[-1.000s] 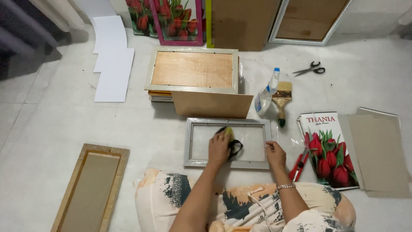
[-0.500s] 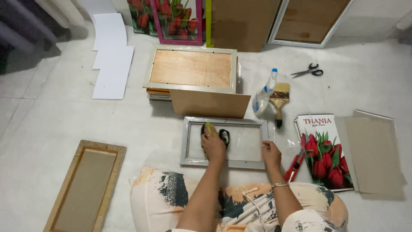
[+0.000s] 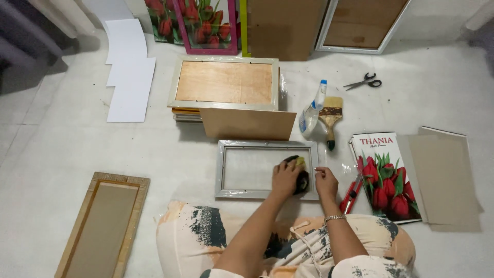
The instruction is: Cleaning glass frames and assembling them with pictures and backing boards
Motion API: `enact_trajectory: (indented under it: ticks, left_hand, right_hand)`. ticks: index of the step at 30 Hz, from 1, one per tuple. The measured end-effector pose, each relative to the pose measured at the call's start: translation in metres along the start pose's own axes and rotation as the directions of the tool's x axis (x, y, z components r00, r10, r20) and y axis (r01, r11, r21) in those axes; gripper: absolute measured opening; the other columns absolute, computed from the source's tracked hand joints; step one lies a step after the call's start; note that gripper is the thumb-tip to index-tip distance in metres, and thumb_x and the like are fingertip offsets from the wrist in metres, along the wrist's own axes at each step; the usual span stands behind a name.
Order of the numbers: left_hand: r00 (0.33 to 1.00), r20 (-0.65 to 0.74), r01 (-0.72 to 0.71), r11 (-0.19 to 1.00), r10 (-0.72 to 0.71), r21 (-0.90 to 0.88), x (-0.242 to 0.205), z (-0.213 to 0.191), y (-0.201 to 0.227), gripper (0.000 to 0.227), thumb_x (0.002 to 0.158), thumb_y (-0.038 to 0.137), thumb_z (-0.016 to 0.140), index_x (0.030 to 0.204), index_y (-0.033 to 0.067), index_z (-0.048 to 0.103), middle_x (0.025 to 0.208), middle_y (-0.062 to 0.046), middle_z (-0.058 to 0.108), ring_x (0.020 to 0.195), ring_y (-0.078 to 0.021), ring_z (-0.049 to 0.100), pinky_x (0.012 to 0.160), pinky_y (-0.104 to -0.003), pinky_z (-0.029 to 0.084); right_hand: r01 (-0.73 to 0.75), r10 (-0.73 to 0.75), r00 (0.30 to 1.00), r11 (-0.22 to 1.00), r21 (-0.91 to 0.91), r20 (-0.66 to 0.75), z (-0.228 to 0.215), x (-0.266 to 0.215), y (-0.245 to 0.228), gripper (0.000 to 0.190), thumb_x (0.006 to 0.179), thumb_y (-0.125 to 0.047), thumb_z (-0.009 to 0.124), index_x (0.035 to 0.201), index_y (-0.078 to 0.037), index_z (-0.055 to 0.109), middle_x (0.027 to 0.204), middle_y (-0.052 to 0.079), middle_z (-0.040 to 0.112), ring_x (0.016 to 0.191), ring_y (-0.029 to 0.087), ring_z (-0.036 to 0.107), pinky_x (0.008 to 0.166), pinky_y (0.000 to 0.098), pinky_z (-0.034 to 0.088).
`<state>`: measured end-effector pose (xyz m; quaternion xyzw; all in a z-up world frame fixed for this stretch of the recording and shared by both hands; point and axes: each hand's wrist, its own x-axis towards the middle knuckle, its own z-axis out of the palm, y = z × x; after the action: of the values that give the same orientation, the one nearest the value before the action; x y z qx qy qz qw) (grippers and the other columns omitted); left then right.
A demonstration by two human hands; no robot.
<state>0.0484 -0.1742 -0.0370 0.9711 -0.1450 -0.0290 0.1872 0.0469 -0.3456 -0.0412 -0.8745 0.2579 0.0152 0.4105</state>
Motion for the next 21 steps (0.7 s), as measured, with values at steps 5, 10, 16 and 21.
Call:
enact_trajectory:
  ticks: [5, 10, 16, 21]
  left_hand:
    - [0.967, 0.02, 0.252, 0.967, -0.253, 0.041, -0.029, -0.046, -0.094, 0.044, 0.099, 0.019, 0.051, 0.136, 0.0411, 0.055, 0.149, -0.003, 0.046, 0.13, -0.0398, 0.044, 0.095, -0.053, 0.042]
    - [0.877, 0.003, 0.478, 0.875, -0.48, 0.081, -0.061, -0.063, -0.158, 0.059, 0.09, 0.007, 0.059, 0.139, 0.0405, 0.052, 0.15, -0.004, 0.043, 0.13, -0.0401, 0.043, 0.097, -0.051, 0.044]
    - [0.801, -0.373, 0.521, 0.852, -0.468, 0.05, -0.052, -0.018, -0.121, 0.058, 0.081, 0.01, 0.067, 0.132, 0.036, 0.057, 0.135, -0.003, 0.051, 0.114, -0.0396, 0.051, 0.086, -0.05, 0.051]
    - [0.957, -0.095, 0.278, 0.96, -0.274, 0.031, -0.02, -0.029, -0.035, 0.051, 0.08, 0.008, 0.069, 0.128, 0.0232, 0.062, 0.142, -0.005, 0.054, 0.119, -0.0439, 0.05, 0.09, -0.053, 0.051]
  right_hand:
    - [-0.027, 0.027, 1.0, 0.999, -0.019, -0.004, 0.006, 0.004, 0.003, 0.024, 0.09, -0.027, 0.059, 0.107, -0.031, 0.076, 0.094, 0.001, 0.077, 0.102, 0.026, 0.071, 0.088, 0.0405, 0.056]
    - [-0.005, 0.005, 1.0, 1.0, 0.002, -0.013, 0.004, 0.0, -0.002, 0.026, 0.09, -0.026, 0.06, 0.11, -0.026, 0.076, 0.098, 0.006, 0.078, 0.104, 0.031, 0.071, 0.089, 0.0451, 0.055]
    - [0.006, -0.005, 1.0, 1.0, 0.018, -0.011, 0.007, -0.003, -0.006, 0.028, 0.089, -0.023, 0.059, 0.111, -0.024, 0.076, 0.092, 0.006, 0.077, 0.101, 0.029, 0.072, 0.087, 0.0432, 0.055]
    - [-0.009, 0.01, 1.0, 0.999, 0.037, -0.016, 0.005, -0.007, -0.01, 0.026, 0.09, -0.025, 0.06, 0.112, -0.024, 0.075, 0.091, 0.003, 0.077, 0.097, 0.029, 0.073, 0.086, 0.0434, 0.056]
